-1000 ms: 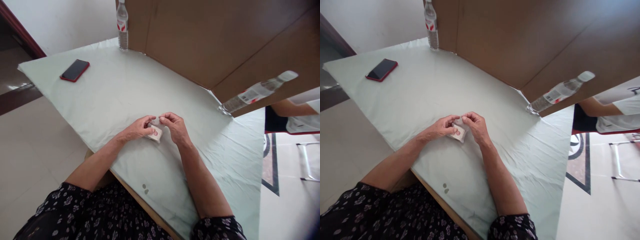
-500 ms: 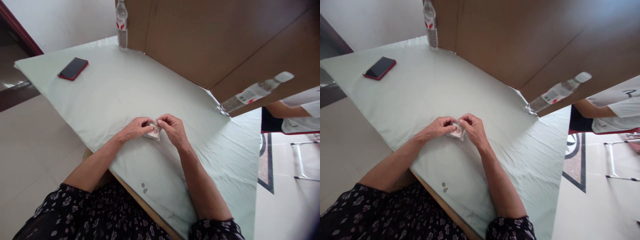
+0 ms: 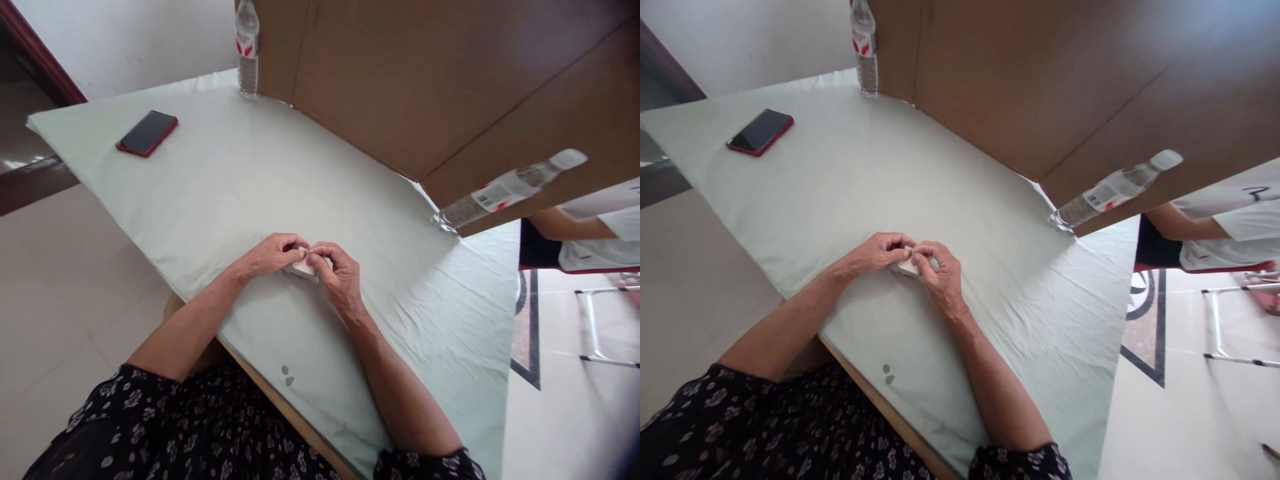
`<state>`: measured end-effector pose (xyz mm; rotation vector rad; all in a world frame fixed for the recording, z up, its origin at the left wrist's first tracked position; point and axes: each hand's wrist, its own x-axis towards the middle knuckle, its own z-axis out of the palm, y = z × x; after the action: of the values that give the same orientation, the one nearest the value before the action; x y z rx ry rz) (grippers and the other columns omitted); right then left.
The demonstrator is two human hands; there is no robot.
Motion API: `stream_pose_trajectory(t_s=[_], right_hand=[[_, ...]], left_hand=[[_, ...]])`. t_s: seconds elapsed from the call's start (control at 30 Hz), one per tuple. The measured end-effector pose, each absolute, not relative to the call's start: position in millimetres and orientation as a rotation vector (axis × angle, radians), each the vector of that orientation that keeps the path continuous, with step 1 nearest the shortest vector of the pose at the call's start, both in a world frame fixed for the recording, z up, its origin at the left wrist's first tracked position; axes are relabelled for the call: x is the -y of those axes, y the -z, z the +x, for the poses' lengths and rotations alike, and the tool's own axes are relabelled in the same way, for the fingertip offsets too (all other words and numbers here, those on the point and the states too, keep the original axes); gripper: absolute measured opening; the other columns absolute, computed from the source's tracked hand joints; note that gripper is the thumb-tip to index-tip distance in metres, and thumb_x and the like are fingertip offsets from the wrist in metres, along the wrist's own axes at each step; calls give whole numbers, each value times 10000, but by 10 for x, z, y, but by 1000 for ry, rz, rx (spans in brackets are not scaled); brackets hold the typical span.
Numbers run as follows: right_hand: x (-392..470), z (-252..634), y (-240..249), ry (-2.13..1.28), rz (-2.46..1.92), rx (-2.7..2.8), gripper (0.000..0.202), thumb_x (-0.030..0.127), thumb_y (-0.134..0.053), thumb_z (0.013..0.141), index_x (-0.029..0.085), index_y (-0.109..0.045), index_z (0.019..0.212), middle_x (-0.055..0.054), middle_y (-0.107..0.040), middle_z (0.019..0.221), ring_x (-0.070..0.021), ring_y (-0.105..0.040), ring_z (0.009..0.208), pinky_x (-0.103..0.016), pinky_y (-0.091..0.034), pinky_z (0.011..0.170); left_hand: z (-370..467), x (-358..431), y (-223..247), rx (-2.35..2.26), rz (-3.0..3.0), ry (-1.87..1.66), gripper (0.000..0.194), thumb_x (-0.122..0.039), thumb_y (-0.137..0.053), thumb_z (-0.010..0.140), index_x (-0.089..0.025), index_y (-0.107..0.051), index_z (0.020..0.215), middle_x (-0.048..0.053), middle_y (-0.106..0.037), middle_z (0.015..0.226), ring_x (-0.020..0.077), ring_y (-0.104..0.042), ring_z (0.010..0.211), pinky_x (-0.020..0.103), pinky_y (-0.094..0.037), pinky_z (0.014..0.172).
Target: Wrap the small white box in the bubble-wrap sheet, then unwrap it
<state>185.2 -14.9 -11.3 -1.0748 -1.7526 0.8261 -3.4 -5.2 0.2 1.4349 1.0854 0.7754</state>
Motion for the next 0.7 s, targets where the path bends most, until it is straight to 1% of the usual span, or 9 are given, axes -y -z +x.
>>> stream_pose_trajectory(t_s=[0.17,0.27,0.4,0.57,0.63,0.7], right_hand=[[146,1856,128,-712,-1029,1823,96,224,-616,889,242,-688,828,-36,-750,932,-196,-694,923,-372,-543,899],[124,1872,147,-633,-976,1873,111,211,-616,899,246,-696,831,-37,-755,923,-196,-702,928,-376,-552,892],[101,1889,168,-508,-938,1967,99,218,-630,904,253,-713,863,-55,-756,959,-212,-705,946,-402,-561,883],[125,1894,161,-364,-914,2062,82,220,-635,891,254,-710,892,-71,-734,1010,-238,-685,984,-454,-530,913],[129,1918,138,-358,-911,2080,72,233,-647,881,254,-706,916,-76,-724,1046,-252,-674,1022,-472,-510,940],[116,1968,99,-404,-920,2081,106,265,-652,883,257,-699,979,-84,-708,1102,-263,-659,1070,-484,-497,971]], left_hand=[[-105,51,-52,-1065,1433,-680,405,-307,-552,796,-154,-700,1140,15,-680,875,146,-567,760,263,-409,688],[-123,48,-54,-1078,1442,-673,399,-309,-558,810,-159,-706,1149,3,-665,856,136,-548,738,260,-398,688],[-128,42,-42,-1092,1427,-663,412,-323,-571,813,-166,-708,1167,-4,-649,826,135,-528,720,262,-381,674],[-130,42,-49,-1072,1418,-675,399,-319,-574,813,-160,-704,1156,16,-682,909,146,-565,794,270,-408,729],[-128,42,-49,-1079,1422,-665,403,-318,-561,824,-160,-697,1169,13,-681,887,146,-565,772,273,-409,718],[-126,41,-47,-1101,1438,-659,410,-318,-552,832,-163,-693,1183,10,-677,865,146,-565,752,274,-413,703]])
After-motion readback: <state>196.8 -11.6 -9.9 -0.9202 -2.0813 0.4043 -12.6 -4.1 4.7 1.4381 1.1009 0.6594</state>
